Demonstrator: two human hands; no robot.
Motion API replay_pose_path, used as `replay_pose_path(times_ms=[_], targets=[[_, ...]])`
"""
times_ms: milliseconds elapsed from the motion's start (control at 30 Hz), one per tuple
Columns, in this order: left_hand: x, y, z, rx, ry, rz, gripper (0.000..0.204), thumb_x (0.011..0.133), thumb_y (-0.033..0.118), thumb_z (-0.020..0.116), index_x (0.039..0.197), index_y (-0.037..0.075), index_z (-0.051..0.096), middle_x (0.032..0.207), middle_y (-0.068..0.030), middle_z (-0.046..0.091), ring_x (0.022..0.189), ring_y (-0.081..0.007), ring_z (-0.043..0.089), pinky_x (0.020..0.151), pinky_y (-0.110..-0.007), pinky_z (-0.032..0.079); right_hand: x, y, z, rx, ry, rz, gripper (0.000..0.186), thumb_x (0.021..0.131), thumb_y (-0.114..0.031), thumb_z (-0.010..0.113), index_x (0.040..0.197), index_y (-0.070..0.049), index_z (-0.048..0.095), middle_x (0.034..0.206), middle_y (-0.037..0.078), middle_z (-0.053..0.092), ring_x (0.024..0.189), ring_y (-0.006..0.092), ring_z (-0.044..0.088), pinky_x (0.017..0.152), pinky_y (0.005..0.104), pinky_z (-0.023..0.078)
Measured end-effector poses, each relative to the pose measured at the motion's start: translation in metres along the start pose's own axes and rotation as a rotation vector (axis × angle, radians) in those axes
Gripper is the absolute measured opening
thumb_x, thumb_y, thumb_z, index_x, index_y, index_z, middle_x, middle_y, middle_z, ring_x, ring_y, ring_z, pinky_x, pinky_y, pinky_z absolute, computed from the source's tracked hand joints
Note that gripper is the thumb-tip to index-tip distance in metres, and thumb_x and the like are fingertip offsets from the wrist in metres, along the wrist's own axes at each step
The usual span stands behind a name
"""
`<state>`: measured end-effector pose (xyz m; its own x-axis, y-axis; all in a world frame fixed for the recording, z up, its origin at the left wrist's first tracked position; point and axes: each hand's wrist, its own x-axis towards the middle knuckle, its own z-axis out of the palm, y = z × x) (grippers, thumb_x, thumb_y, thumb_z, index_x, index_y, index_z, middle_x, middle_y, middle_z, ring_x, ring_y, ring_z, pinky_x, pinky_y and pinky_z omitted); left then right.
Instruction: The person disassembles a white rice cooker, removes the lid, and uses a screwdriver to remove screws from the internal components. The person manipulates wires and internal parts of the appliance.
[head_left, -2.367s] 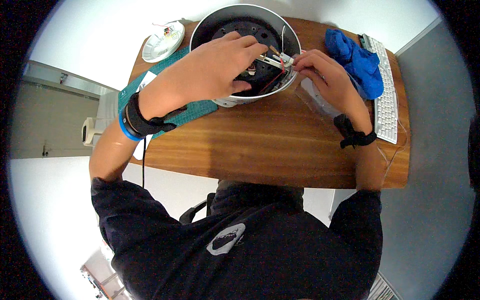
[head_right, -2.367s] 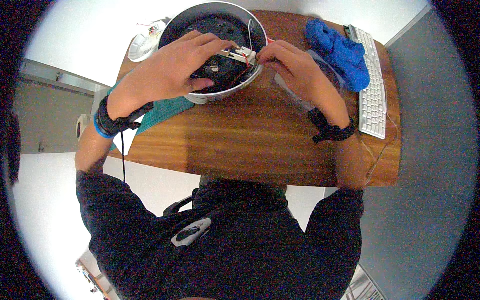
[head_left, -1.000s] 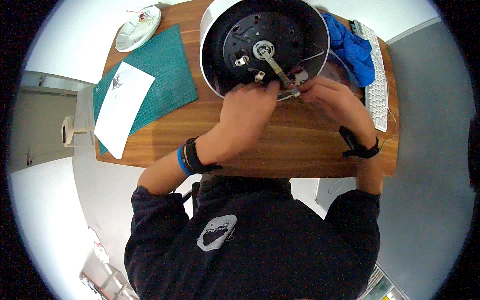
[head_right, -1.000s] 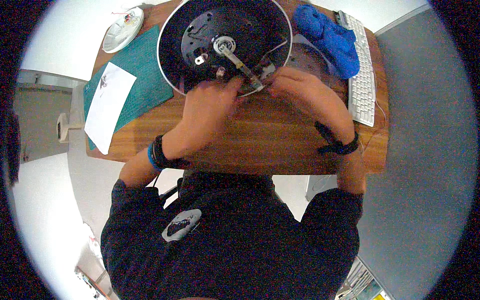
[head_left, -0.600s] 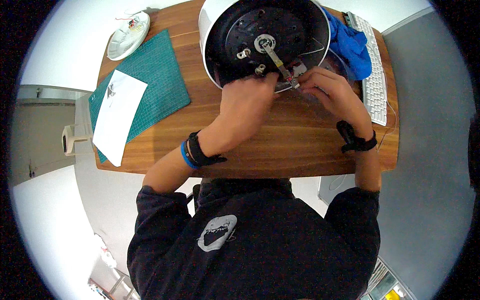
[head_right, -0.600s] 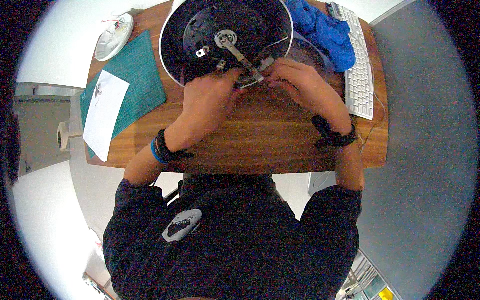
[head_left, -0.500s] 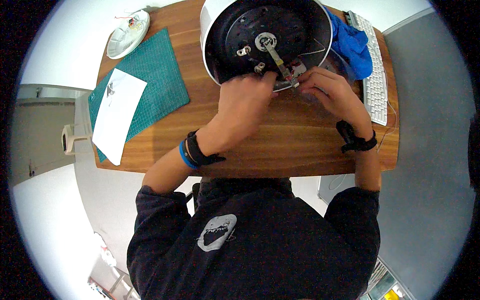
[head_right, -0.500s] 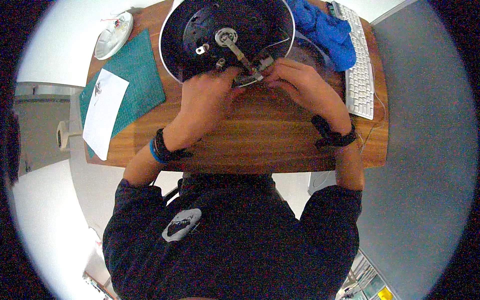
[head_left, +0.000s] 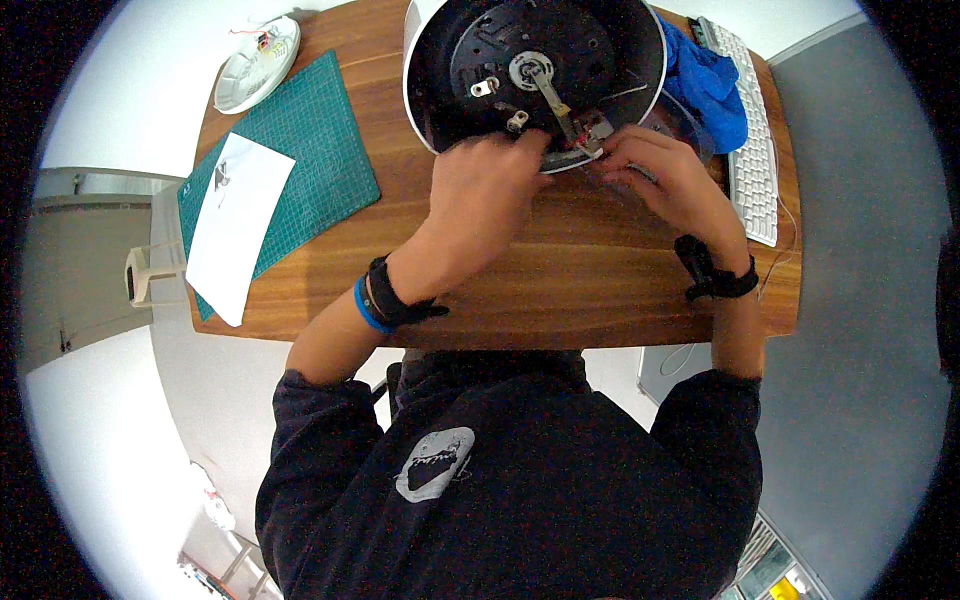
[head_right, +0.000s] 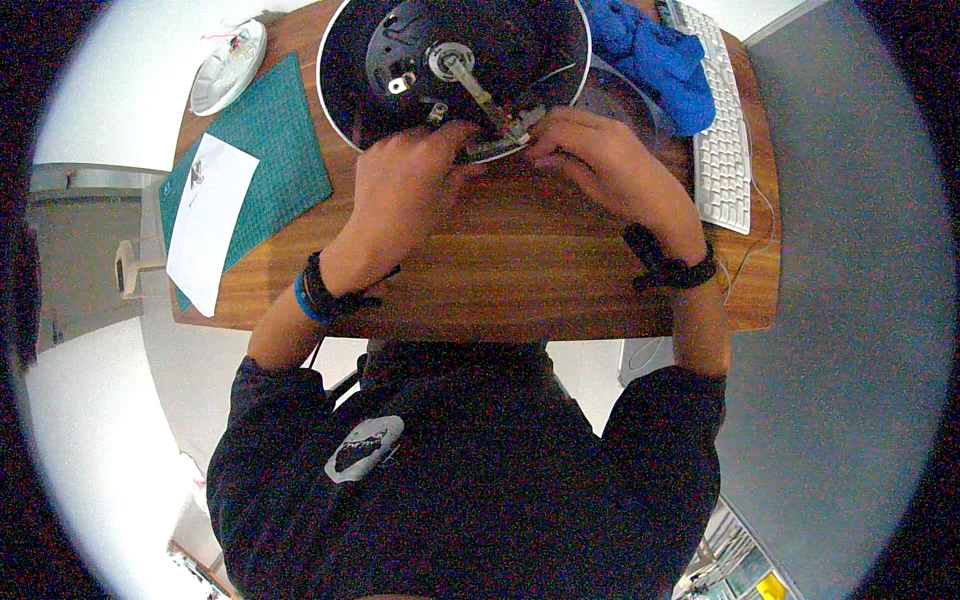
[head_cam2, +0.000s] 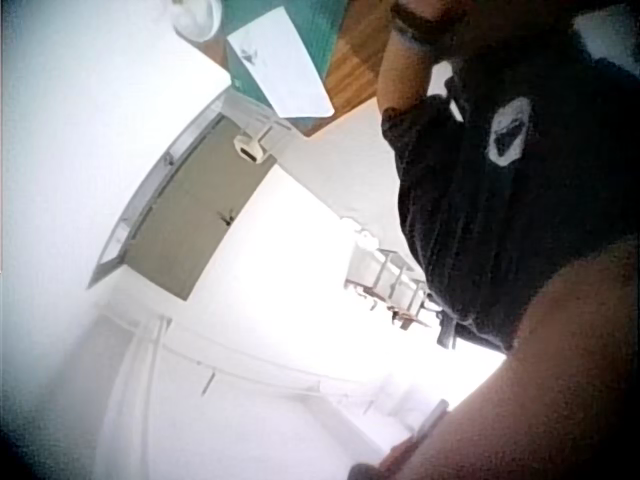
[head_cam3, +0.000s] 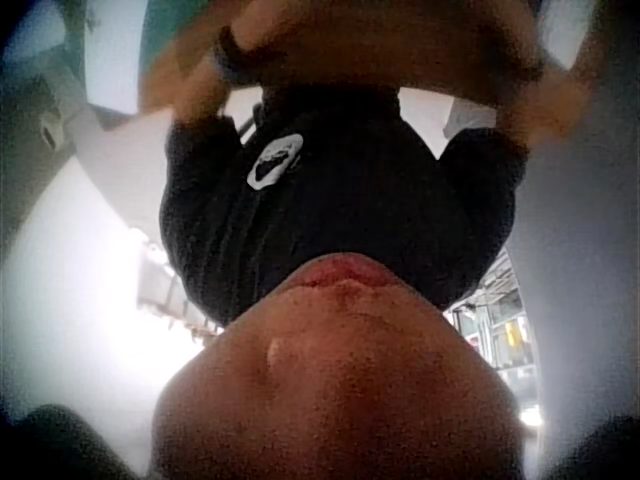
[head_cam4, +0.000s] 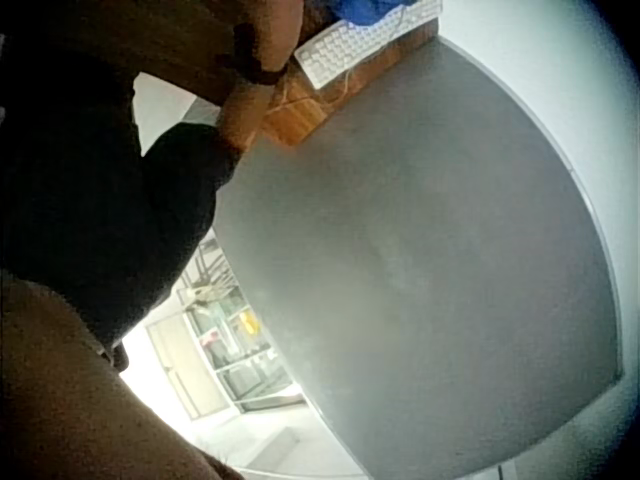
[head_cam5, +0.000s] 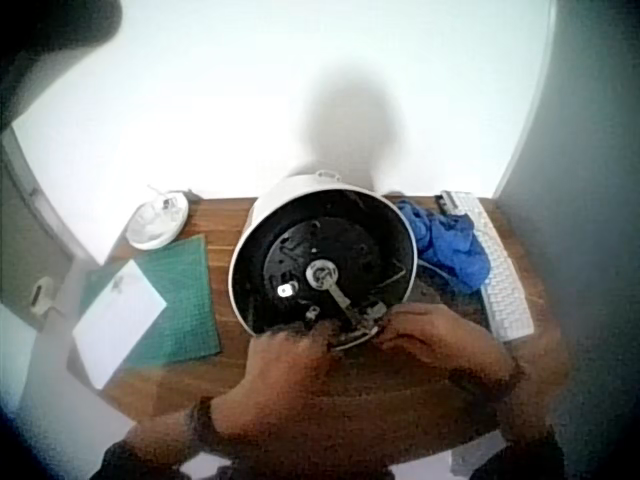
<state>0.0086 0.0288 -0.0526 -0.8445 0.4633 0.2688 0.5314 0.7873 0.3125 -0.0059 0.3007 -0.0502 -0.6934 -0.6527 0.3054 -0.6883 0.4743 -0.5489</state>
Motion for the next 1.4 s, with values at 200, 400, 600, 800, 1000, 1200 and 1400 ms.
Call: replay_pose_path(times_ms=[200,400,600,800,1000,1200,1400], targets=[[-0.001,0.002,-0.006,0.053,-0.043,0.037,0.033,0.091,0.033,0.079,0.116,0.013,0.072,0.094,-0.0162,0.075,0.086,-0.0379,0.075,0.071,-0.050,0.061,-0.002,0.000,-0.002,-0.043,0.013,0.019,0.018,0.090,0.003,0.071,0.107,-0.002,0.069,0.110,0.016,0.070,0.105,0.0398,0.070,0.090,0.0444,0.058],[-0.018,-0.003,-0.026,0.191,0.032,0.066,0.029,0.094,0.035,0.076,0.112,0.014,0.074,0.092,-0.0114,0.074,0.084,-0.0338,0.075,0.070,-0.047,0.061,-0.003,0.001,-0.003,-0.047,0.028,0.042,0.015,0.090,0.004,0.072,0.104,-0.001,0.068,0.108,0.016,0.071,0.104,0.0382,0.071,0.088,0.0431,0.058],[-0.022,-0.011,-0.033,0.229,0.180,0.144,0.013,0.086,0.020,0.074,0.095,0.012,0.070,0.088,-0.0064,0.071,0.085,-0.0287,0.073,0.069,-0.041,0.060,0.000,0.001,-0.002,-0.048,0.038,0.013,0.014,0.091,0.004,0.074,0.103,0.001,0.068,0.110,0.015,0.073,0.105,0.0348,0.072,0.089,0.0398,0.058],[-0.015,-0.017,-0.035,0.156,0.281,0.182,0.015,0.085,0.017,0.076,0.096,0.011,0.067,0.090,-0.0062,0.069,0.089,-0.0287,0.070,0.076,-0.042,0.058,0.005,-0.001,-0.003,-0.080,0.033,0.019,0.014,0.091,0.003,0.074,0.104,0.001,0.068,0.109,0.015,0.073,0.104,0.0350,0.072,0.089,0.0389,0.057],[-0.009,-0.025,-0.039,0.055,0.351,0.252,0.023,0.084,0.017,0.081,0.102,0.011,0.068,0.100,-0.0063,0.066,0.096,-0.0298,0.064,0.082,-0.043,0.052,0.023,-0.016,-0.006,-0.127,0.126,-0.002,0.013,0.092,0.001,0.074,0.103,0.000,0.068,0.104,0.015,0.072,0.099,0.0355,0.072,0.085,0.0397,0.057],[-0.005,-0.036,-0.039,0.054,0.398,0.329,0.028,0.080,0.011,0.084,0.106,0.012,0.074,0.109,-0.0067,0.065,0.098,-0.0328,0.064,0.086,-0.044,0.054,0.039,-0.019,-0.005,-0.162,0.217,-0.040,0.016,0.089,0.000,0.078,0.102,0.000,0.069,0.101,0.013,0.073,0.095,0.0330,0.073,0.083,0.0384,0.057],[0.002,-0.047,-0.037,0.062,0.414,0.294,0.029,0.078,0.007,0.084,0.106,0.013,0.076,0.113,-0.0060,0.065,0.102,-0.0321,0.065,0.088,-0.044,0.054,0.050,-0.021,-0.008,-0.147,0.203,-0.036,0.016,0.091,-0.008,0.079,0.103,-0.003,0.071,0.101,0.013,0.074,0.095,0.0350,0.073,0.082,0.0411,0.058]])
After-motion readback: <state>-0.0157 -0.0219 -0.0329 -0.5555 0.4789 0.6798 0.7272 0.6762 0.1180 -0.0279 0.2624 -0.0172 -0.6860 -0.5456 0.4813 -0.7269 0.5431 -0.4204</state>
